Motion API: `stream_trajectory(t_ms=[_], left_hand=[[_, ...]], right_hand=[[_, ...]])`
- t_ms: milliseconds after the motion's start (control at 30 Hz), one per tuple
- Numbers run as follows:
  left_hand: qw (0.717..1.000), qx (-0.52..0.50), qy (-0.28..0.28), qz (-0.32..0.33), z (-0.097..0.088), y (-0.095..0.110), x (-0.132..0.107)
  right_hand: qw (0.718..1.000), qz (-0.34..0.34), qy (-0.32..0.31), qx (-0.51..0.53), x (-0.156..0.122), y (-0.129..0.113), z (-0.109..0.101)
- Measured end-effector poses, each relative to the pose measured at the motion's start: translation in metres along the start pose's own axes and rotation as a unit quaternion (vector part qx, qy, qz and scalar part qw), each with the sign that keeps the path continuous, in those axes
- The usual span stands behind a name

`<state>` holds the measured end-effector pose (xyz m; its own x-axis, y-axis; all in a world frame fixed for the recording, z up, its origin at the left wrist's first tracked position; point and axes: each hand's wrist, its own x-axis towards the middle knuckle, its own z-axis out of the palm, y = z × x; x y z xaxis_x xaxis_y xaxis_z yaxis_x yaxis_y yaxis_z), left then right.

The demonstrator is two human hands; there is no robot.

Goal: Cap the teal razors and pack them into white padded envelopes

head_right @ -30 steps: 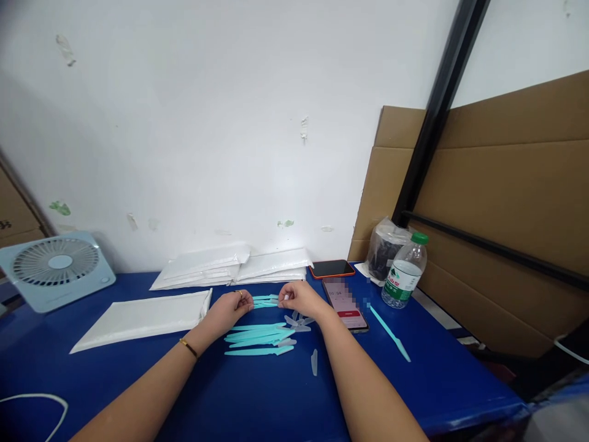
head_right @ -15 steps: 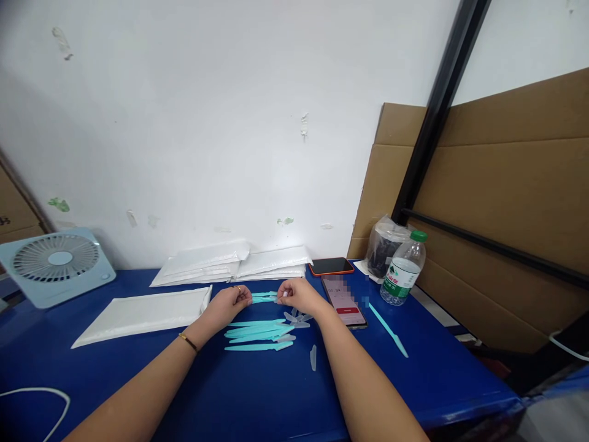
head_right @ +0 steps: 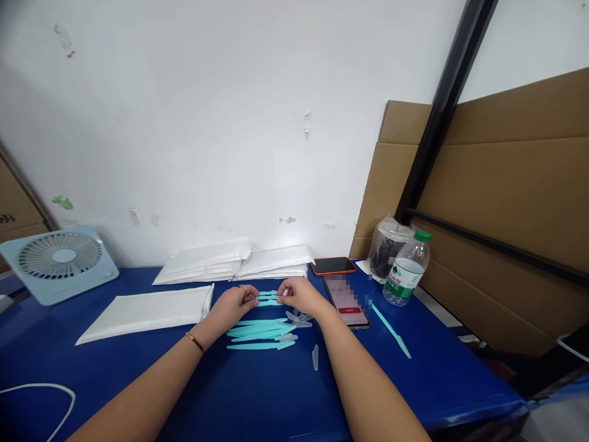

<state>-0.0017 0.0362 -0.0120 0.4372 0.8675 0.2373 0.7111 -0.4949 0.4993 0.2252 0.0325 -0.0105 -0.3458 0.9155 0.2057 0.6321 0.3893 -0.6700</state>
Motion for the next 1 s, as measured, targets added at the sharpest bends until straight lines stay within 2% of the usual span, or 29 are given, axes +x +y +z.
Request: stream_trajectory(t_ms=[67,233,300,367,533,633,767,867,1000], left_hand=[[1.0,0.006,-0.006,0.008,-0.003,0.0,-0.003],[0.992,0.015,-0.12,0.033,-0.008,0.001,-0.01],[0.991,0.017,-0.134,0.023,-0.007,0.001,-0.011],[0.992,0.022,-0.123,0.023,-0.006,0.0,-0.01],[0.999,-0.018,-0.041,0.009,-0.007,-0.008,-0.007],[0.999,-0.048,-0.003,0.01,-0.009,-0.011,-0.005],[0.999,-0.039,0.001,-0.003,-0.009,-0.013,-0.004],[0.999,-0.029,0.0,-0.021,-0.008,-0.015,-0.003],[0.999,-0.027,0.004,-0.02,-0.006,-0.017,-0.003]], right_hand=[[0.999,-0.005,-0.003,-0.041,-0.005,-0.001,-0.009],[0.984,0.015,-0.15,-0.091,-0.014,-0.004,-0.023],[0.984,0.024,-0.152,-0.094,-0.014,-0.004,-0.023],[0.987,0.036,-0.137,-0.079,-0.014,-0.004,-0.022],[0.995,0.057,-0.073,-0.024,-0.013,0.0,-0.023],[0.999,0.019,0.013,-0.025,-0.011,-0.003,-0.022],[0.987,-0.078,0.11,-0.082,-0.009,-0.011,-0.017],[0.973,-0.136,0.137,-0.128,-0.007,-0.014,-0.011],[0.963,-0.161,0.139,-0.169,-0.006,-0.012,-0.005]])
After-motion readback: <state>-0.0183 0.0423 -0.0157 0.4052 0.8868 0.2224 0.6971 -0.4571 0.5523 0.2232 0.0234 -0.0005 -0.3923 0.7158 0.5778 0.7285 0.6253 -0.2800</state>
